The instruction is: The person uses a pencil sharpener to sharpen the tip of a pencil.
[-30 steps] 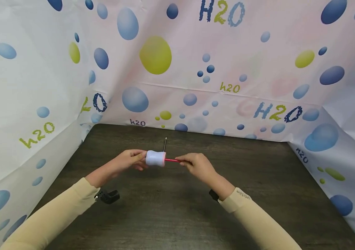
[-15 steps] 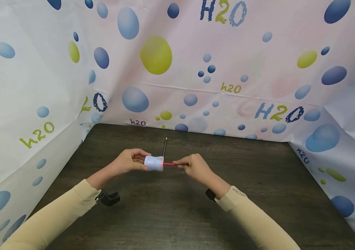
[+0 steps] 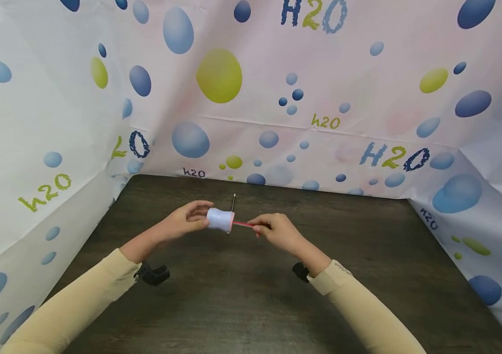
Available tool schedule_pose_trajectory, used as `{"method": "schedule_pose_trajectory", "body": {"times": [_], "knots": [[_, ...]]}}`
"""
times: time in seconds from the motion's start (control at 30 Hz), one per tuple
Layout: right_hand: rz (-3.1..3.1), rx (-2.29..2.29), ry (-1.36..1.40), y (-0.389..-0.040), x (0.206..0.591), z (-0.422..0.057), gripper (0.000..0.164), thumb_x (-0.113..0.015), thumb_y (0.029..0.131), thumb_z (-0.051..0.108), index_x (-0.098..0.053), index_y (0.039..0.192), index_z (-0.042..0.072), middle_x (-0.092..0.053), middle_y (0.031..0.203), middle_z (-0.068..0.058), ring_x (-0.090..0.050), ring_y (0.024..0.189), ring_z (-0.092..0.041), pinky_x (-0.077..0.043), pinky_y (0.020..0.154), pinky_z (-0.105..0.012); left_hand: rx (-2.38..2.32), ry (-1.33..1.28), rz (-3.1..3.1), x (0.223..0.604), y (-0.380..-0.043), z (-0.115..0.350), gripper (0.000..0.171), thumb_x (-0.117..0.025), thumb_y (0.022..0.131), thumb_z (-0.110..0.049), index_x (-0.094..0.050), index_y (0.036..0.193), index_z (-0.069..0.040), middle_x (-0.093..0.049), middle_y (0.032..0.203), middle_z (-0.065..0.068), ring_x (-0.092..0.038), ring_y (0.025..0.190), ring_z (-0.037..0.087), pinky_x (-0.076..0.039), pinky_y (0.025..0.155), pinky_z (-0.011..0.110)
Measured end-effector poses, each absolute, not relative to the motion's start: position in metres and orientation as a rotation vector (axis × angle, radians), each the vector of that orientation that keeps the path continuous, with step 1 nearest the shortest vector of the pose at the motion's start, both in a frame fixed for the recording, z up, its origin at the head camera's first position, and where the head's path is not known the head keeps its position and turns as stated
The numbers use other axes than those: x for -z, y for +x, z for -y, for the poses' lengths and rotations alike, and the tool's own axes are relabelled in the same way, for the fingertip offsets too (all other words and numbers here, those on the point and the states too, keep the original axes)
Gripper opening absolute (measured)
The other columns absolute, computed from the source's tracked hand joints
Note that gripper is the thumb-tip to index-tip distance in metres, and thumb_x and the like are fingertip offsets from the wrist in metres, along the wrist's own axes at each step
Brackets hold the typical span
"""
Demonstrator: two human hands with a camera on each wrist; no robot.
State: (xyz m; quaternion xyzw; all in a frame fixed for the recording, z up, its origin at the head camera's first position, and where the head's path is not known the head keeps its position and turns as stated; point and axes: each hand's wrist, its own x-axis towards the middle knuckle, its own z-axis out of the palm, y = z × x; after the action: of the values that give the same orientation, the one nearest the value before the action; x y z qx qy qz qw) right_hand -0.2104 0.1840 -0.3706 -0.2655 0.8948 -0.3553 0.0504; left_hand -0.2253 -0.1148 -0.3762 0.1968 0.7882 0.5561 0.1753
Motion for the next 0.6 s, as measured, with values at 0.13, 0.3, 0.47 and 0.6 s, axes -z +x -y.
{"method": "schedule_pose_trajectory", "body": {"times": [0.13,0.3,0.47,0.6], "knots": [[-2.853,0.989,-0.834,-0.205,0.367,-0.181,0.025,-0.064,0.1,0.009,-0.074,0.121,0.002,-0.076,0.089,-0.01,-0.053,0.064,-0.007,-0.041,0.056,-0.022,-1.48,0.434,-2.173,0.374,-0.228,0.115,0.063,-0.049,0.109,-0.04,-0.043,0.15,0.007,-0.06,0.136,0.034,-0.073,0.111,0.032,-0.061,0.098,0.042],[-2.976,0.805,-1.042,-0.201,0.368,-0.179,0.024,-0.068,0.096,0.005,-0.075,0.119,0.002,-0.079,0.1,-0.012,-0.07,0.078,-0.016,-0.05,0.063,-0.023,-1.478,0.392,-2.146,0.374,-0.229,0.114,0.058,-0.051,0.109,-0.035,-0.048,0.145,0.01,-0.065,0.125,0.032,-0.074,0.09,0.014,-0.064,0.086,0.033],[-3.081,0.739,-1.295,-0.198,0.372,-0.18,0.026,-0.072,0.089,-0.005,-0.077,0.114,0.0,-0.08,0.092,-0.012,-0.074,0.076,-0.02,-0.052,0.062,-0.021,-1.533,0.356,-2.103,0.375,-0.228,0.114,0.057,-0.059,0.105,-0.032,-0.049,0.143,0.009,-0.066,0.125,0.027,-0.075,0.093,0.016,-0.062,0.097,0.044],[-3.08,0.831,-1.238,-0.199,0.369,-0.177,0.024,-0.071,0.089,-0.007,-0.078,0.111,-0.001,-0.08,0.093,-0.016,-0.075,0.073,-0.018,-0.046,0.057,-0.018,-1.634,0.362,-2.085,0.374,-0.225,0.113,0.053,-0.067,0.101,-0.022,-0.051,0.143,0.007,-0.063,0.134,0.029,-0.073,0.111,0.03,-0.055,0.106,0.053]]}}
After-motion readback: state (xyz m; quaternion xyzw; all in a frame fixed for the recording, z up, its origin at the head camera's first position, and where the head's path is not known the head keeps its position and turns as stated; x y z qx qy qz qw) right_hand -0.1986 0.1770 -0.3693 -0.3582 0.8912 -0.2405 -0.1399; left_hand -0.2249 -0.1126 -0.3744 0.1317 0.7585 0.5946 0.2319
